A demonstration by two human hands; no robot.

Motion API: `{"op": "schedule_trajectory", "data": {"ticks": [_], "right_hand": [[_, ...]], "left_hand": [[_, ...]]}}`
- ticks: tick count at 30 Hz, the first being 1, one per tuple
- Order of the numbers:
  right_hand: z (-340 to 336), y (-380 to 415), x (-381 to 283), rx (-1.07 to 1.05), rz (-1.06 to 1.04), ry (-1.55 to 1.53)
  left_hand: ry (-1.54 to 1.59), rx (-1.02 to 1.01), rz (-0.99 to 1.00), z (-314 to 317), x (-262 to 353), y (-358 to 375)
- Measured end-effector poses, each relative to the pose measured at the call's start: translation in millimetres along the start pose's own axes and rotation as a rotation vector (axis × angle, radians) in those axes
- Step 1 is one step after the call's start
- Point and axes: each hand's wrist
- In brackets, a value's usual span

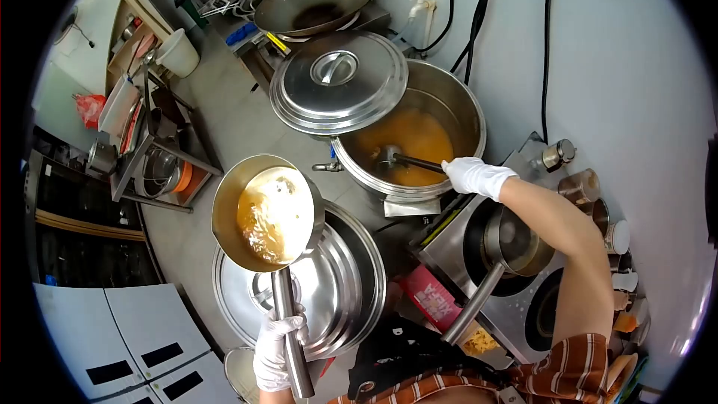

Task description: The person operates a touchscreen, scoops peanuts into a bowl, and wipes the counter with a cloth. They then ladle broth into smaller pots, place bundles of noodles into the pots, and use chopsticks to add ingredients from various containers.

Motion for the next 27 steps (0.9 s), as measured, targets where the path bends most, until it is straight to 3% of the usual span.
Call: {"op": "schedule_trajectory", "data": {"ticks": [6, 9, 11, 13, 15, 20, 22, 23, 25, 27], "right_hand": [[36, -82, -5, 0.154, 0.108, -0.12], [62, -126, 11, 0.231, 0.243, -0.284], [63, -138, 20, 0.266, 0.474, -0.458], [61, -145, 31, 0.237, 0.468, -0.455], [60, -150, 32, 0.241, 0.613, -0.55], [67, -146, 57, 0.235, 0.583, -0.571], [7, -87, 33, -0.308, 0.561, -0.648], [35, -104, 51, -0.269, 0.473, -0.683], [27, -97, 53, -0.379, 0.296, -0.549], [34, -92, 54, -0.354, 0.278, -0.652]], "left_hand": [[0.022, -0.007, -0.035, 7, 8, -26], [0.003, 0.013, -0.022, 14, 13, -33], [-0.043, 0.039, -0.028, 15, 14, -36], [-0.042, 0.025, -0.046, 11, 15, -41], [-0.046, 0.02, -0.061, 9, 16, -41], [-0.022, 0.034, -0.054, 7, 16, -42], [-0.008, 0.04, -0.048, 4, 15, -41], [0.007, 0.03, -0.043, 1, 14, -41], [0.026, 0.016, -0.036, 0, 13, -42], [-0.008, 0.018, -0.026, -2, 14, -44]]}}
Point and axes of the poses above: each hand's wrist, its own y-axis away from the middle knuckle, its own z-axis out of the palm, x = y × z, and after that the axes turned 1 degree about -z, right-handed
